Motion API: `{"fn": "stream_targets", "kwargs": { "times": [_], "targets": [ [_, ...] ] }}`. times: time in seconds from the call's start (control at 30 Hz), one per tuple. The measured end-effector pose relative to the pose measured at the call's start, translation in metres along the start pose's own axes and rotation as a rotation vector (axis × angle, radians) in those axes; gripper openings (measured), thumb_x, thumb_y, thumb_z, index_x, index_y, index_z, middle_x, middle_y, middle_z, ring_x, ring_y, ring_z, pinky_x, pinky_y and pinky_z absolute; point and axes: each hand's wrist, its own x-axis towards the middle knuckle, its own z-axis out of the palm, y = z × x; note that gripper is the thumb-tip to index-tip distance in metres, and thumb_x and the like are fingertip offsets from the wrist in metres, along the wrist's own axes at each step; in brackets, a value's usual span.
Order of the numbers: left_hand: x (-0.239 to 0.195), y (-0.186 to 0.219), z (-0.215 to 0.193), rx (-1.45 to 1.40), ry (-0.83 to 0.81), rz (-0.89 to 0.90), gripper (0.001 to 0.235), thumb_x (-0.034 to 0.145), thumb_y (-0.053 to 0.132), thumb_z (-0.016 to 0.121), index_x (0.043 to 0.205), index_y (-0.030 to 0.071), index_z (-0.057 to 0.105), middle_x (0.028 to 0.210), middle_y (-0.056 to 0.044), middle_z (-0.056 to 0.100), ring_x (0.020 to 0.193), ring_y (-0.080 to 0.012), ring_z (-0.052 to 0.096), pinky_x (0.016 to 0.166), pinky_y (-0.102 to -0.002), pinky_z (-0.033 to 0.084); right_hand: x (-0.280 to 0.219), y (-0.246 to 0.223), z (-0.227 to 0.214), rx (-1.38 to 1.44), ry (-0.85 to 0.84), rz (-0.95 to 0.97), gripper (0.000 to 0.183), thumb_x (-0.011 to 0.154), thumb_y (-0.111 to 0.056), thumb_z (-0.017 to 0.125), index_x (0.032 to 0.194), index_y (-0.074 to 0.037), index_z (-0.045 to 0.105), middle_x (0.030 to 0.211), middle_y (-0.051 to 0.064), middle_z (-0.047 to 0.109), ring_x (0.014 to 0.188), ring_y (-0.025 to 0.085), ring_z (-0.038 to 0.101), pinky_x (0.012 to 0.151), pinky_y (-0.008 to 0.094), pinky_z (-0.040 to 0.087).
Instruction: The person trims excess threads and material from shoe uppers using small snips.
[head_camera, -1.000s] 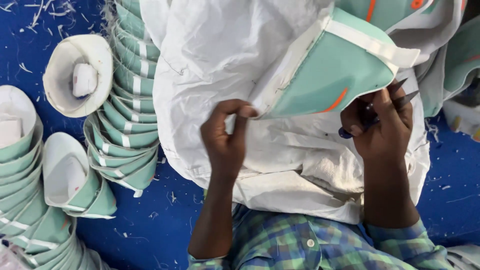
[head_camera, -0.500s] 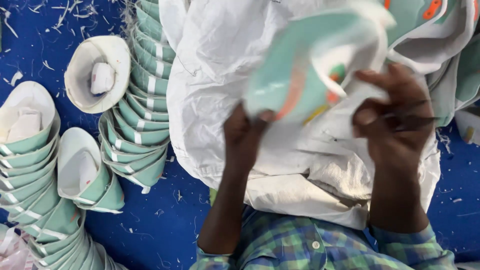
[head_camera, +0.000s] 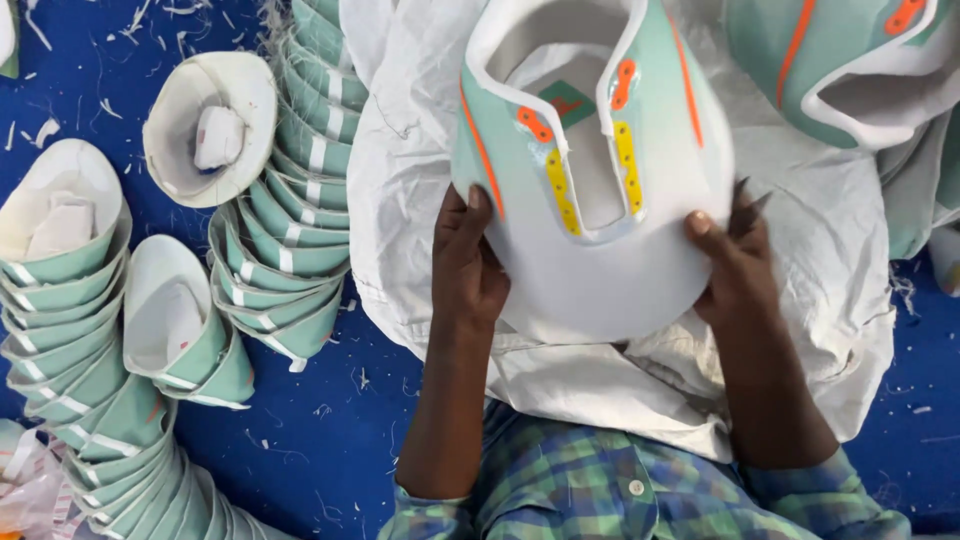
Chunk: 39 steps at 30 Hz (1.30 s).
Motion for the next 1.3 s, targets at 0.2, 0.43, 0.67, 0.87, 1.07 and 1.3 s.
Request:
{"fn": "stream_targets", "kwargs": {
  "times": [0.2, 0.43, 0.67, 0.87, 1.07, 1.3],
  "targets": [
    [0.007, -0.009, -0.004, 0.436, 0.209, -0.044, 0.068, 0.099, 0.021, 0.071, 0.157, 0.0, 0.042, 0.13, -0.012, 0.053, 0.097, -0.0186, 0.048, 0.078, -0.033, 0.036, 0.0, -0.033, 0.029, -0.099, 0.067, -0.084, 0.06, 0.099, -0.01, 0.072, 0.153, 0.0, 0.048, 0.133, 0.013, 0.067, 0.112, 0.02, 0.07, 0.095, 0.035, 0.06],
    [-0.034, -0.02, 0.038, 1.225, -0.079, 0.436, 0.119, 0.08, 0.031, 0.086, 0.167, 0.004, 0.01, 0.171, -0.022, 0.022, 0.153, -0.0365, 0.037, 0.116, -0.045, 0.045, -0.001, -0.006, 0.03, -0.23, 0.042, -0.2, 0.055, 0.105, -0.014, 0.071, 0.151, 0.003, 0.048, 0.134, 0.01, 0.065, 0.119, 0.016, 0.063, 0.105, 0.031, 0.053],
    [-0.049, -0.036, -0.019, 0.674, -0.198, 0.046, 0.094, 0.08, 0.008, 0.076, 0.157, 0.003, 0.022, 0.149, -0.017, 0.045, 0.135, -0.0297, 0.054, 0.108, -0.042, 0.052, -0.002, -0.023, 0.054, -0.337, -0.403, -0.176, 0.045, 0.107, -0.027, 0.062, 0.14, 0.003, 0.055, 0.13, 0.013, 0.069, 0.092, 0.01, 0.062, 0.079, 0.025, 0.049],
    [-0.057, -0.03, -0.08, 0.138, 0.066, -0.128, 0.072, 0.069, -0.016, 0.053, 0.139, 0.0, 0.053, 0.115, -0.012, 0.066, 0.1, -0.0237, 0.066, 0.078, -0.032, 0.053, -0.006, -0.03, 0.023, -0.34, -0.015, -0.279, 0.033, 0.116, -0.025, 0.064, 0.13, 0.004, 0.058, 0.105, 0.015, 0.069, 0.058, 0.005, 0.047, 0.048, 0.019, 0.034],
    [-0.073, -0.047, -0.068, 0.083, -0.075, -0.225, 0.057, 0.076, -0.02, 0.055, 0.13, -0.002, 0.059, 0.112, -0.011, 0.066, 0.101, -0.0239, 0.064, 0.084, -0.035, 0.052, -0.017, -0.029, -0.001, -0.121, -0.046, -0.243, 0.057, 0.104, -0.03, 0.069, 0.147, 0.002, 0.047, 0.114, 0.007, 0.068, 0.063, 0.004, 0.053, 0.051, 0.018, 0.039],
    [-0.103, -0.048, -0.021, 0.113, -0.033, -0.271, 0.05, 0.092, 0.001, 0.068, 0.139, 0.002, 0.052, 0.124, -0.01, 0.065, 0.119, -0.0246, 0.063, 0.1, -0.04, 0.052, -0.056, -0.044, 0.01, -0.089, 0.004, -0.331, 0.058, 0.101, 0.0, 0.071, 0.153, 0.002, 0.046, 0.128, 0.011, 0.065, 0.116, 0.017, 0.065, 0.104, 0.028, 0.056]
  ]
}}
